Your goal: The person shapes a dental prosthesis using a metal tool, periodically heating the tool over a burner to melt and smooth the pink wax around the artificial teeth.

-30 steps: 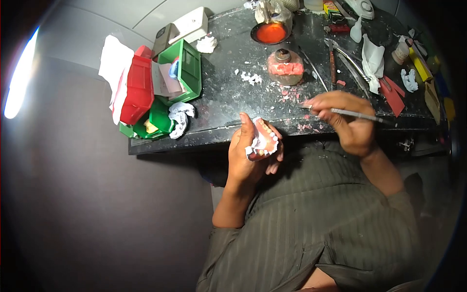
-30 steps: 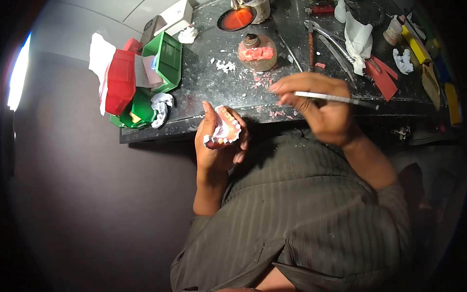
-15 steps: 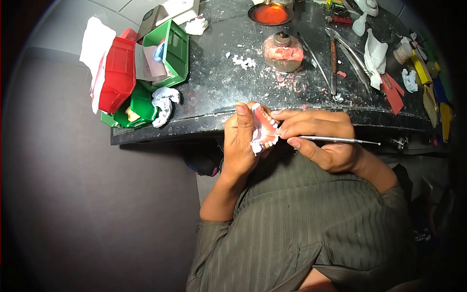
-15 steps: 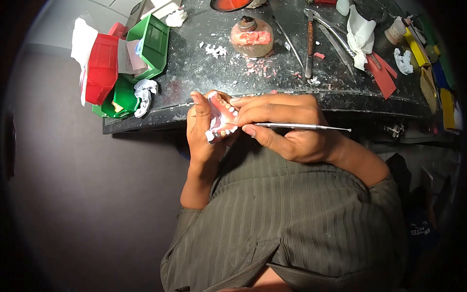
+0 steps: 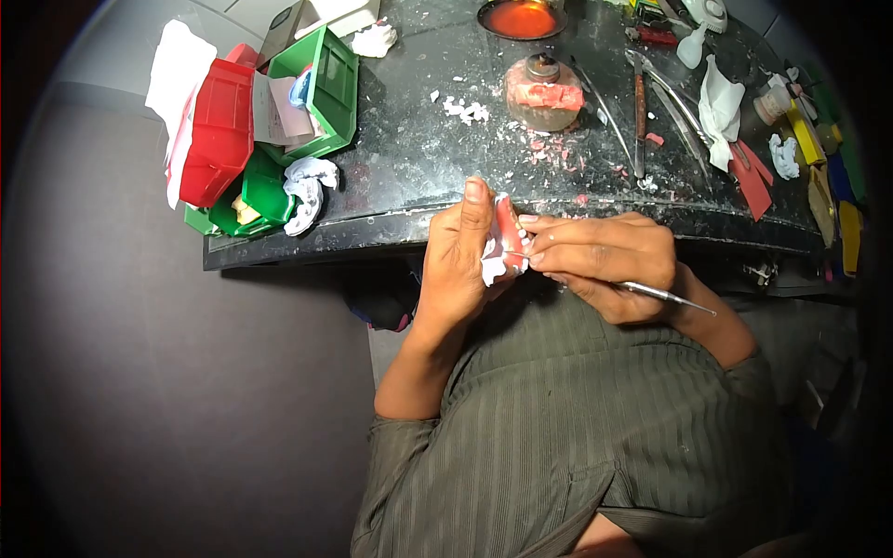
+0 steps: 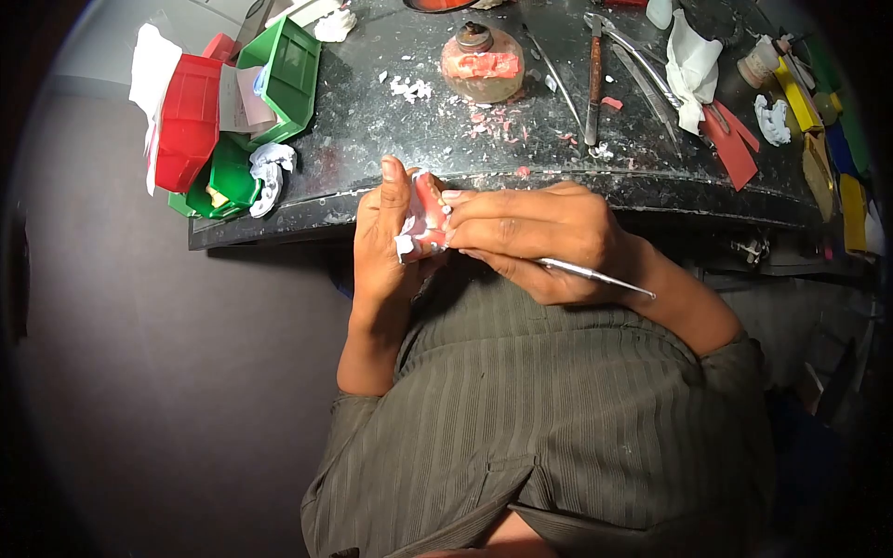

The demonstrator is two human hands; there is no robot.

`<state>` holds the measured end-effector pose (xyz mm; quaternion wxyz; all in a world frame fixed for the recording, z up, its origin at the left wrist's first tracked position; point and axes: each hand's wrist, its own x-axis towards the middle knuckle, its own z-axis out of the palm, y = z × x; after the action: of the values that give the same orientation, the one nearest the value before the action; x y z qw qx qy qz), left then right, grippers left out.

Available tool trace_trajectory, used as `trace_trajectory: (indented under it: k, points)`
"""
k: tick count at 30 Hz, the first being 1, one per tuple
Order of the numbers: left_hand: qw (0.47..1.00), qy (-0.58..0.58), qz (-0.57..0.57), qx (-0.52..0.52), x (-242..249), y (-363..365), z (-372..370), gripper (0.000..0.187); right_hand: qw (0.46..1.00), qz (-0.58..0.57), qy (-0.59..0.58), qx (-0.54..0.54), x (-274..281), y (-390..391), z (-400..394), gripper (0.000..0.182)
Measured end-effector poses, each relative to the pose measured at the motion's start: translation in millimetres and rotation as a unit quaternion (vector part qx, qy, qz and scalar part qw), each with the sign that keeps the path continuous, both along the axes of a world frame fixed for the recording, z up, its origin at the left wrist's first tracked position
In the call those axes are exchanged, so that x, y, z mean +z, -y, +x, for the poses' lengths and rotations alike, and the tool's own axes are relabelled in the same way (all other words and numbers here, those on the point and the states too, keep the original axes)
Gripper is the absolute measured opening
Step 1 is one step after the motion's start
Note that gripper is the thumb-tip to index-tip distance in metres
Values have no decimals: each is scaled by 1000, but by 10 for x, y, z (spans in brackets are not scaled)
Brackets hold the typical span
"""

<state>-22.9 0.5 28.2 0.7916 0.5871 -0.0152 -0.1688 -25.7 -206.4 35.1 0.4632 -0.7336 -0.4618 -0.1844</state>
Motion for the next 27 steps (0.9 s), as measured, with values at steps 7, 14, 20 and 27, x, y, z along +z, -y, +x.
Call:
trace_trajectory:
  k: [7,14,20,27]
  points:
    - [999,3,32,9,19,37,-12,61,998,-16,49,-26,-34,-2,39,26]
    - [1000,10,8,-11,-15,9,3,62,1000,1,1,14,-8,14,35,25]
    - [1000,-22,13,-6,4,3,1,61,999,1,-22,-43,-42,15,18,20]
    - [1000,2,1,-10,0,-15,-6,63,997,47,-58,-7,-73,-9,-36,18]
